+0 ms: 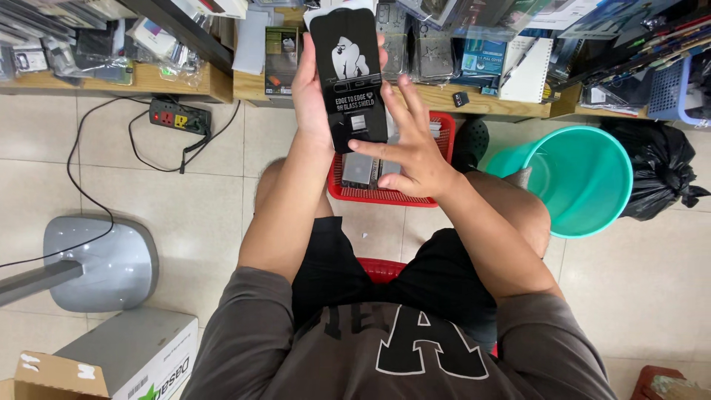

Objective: The person handles a phone screen protector and its packaging by hand, placing items into and out of a red plastic bin.

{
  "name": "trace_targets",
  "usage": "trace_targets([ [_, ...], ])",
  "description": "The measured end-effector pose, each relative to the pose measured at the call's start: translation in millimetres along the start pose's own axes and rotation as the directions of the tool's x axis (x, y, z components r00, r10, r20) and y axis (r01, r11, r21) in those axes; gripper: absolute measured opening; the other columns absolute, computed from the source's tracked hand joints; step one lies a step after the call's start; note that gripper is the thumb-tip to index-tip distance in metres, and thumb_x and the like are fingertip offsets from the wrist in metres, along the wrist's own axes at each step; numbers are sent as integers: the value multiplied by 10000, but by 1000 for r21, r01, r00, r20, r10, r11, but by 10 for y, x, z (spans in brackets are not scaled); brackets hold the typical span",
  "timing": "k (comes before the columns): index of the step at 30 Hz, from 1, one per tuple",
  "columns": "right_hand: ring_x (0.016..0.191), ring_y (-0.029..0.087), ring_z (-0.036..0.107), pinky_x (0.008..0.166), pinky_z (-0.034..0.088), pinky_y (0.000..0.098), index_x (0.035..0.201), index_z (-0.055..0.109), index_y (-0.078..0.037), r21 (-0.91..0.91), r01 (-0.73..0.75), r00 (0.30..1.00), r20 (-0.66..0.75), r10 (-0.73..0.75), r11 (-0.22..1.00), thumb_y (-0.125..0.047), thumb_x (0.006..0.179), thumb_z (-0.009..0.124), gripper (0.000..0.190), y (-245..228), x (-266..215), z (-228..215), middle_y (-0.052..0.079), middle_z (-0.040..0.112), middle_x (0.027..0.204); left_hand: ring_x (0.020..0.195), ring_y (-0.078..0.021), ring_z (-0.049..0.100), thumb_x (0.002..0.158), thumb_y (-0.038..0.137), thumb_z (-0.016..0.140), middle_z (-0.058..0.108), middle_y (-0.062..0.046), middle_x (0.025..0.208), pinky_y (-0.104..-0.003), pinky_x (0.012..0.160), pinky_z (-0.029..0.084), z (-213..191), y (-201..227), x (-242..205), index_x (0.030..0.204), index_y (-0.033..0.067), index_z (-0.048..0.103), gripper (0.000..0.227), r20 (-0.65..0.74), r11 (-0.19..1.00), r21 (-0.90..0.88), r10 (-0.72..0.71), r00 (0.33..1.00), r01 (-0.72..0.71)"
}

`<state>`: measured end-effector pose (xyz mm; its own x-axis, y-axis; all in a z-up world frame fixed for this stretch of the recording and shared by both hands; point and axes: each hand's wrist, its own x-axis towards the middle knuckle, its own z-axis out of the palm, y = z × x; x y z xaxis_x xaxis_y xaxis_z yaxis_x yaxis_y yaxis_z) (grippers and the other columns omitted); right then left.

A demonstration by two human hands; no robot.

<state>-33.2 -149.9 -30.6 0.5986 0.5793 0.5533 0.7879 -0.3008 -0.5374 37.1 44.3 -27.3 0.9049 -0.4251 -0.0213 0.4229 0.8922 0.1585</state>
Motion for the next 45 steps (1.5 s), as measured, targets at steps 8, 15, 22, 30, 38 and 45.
trace_targets([
  [8, 1688, 409, 33, 1384, 157, 724, 1515, 567, -326, 127, -255, 935, -219, 278, 959, -668, 1110, 257, 613, 9, 14, -86, 152, 41, 1761, 1161, -304, 667, 1018, 567, 529, 660, -212, 1327, -464, 899, 570, 192, -99, -33, 1423, -19, 559, 712, 89, 986, 155, 43, 995, -56],
  [15, 1663, 424, -120, 1411, 87, 695, 1680, 119, -476, -240, -161, 978, -168, 122, 957, -717, 1100, 162, 629, 83, 110, -96, 179, -97, 1757, 1566, -223, 371, 1171, 454, 362, 436, -126, 1632, -391, 1380, 244, 120, -596, -175, 1574, 51, 419, 573, 228, 797, 561, 110, 967, -223],
  [22, 1692, 386, -148, 1448, 25, 672, 1679, 204, -474, -275, -317, 933, -265, 246, 907, -719, 1085, 117, 649, 138, 120, -209, 140, -135, 1772, 1572, -218, 332, 1113, 464, 504, 414, -118, 1634, -411, 1358, 237, 108, -780, -249, 1559, 37, 424, 622, 59, 768, 594, 254, 965, -238],
  [30, 1684, 301, 225, 1408, 257, 515, 1698, 186, -183, -66, -432, 852, -357, 383, 900, -653, 1130, 312, 748, 29, 102, -344, 106, 165, 1768, 1319, -236, 595, 1077, 546, 532, 598, -150, 1437, -429, 1184, 483, 280, -706, -199, 1588, 106, 388, 690, 161, 844, 505, 115, 980, -182],
  [38, 1434, 295, 544, 1053, 561, 389, 1650, 119, -161, 239, -563, 779, -167, 605, 791, -559, 918, 749, 1045, -124, 153, -216, 199, 469, 1588, 1375, -217, 504, 1080, 493, 592, 485, -80, 1513, -404, 1165, 452, 187, -715, -63, 1563, 236, 358, 596, 97, 725, 639, 254, 962, -256],
  [45, 1179, 248, 620, 1044, 527, 341, 1660, 131, -238, 673, -451, 754, -65, 654, 587, -420, 961, 784, 974, 64, 85, -193, 149, 493, 1544, 955, -208, 613, 1041, 466, 549, 636, -89, 1169, -354, 755, 504, 152, -584, 50, 1530, 254, 444, 543, -79, 876, 459, 209, 975, -150],
])
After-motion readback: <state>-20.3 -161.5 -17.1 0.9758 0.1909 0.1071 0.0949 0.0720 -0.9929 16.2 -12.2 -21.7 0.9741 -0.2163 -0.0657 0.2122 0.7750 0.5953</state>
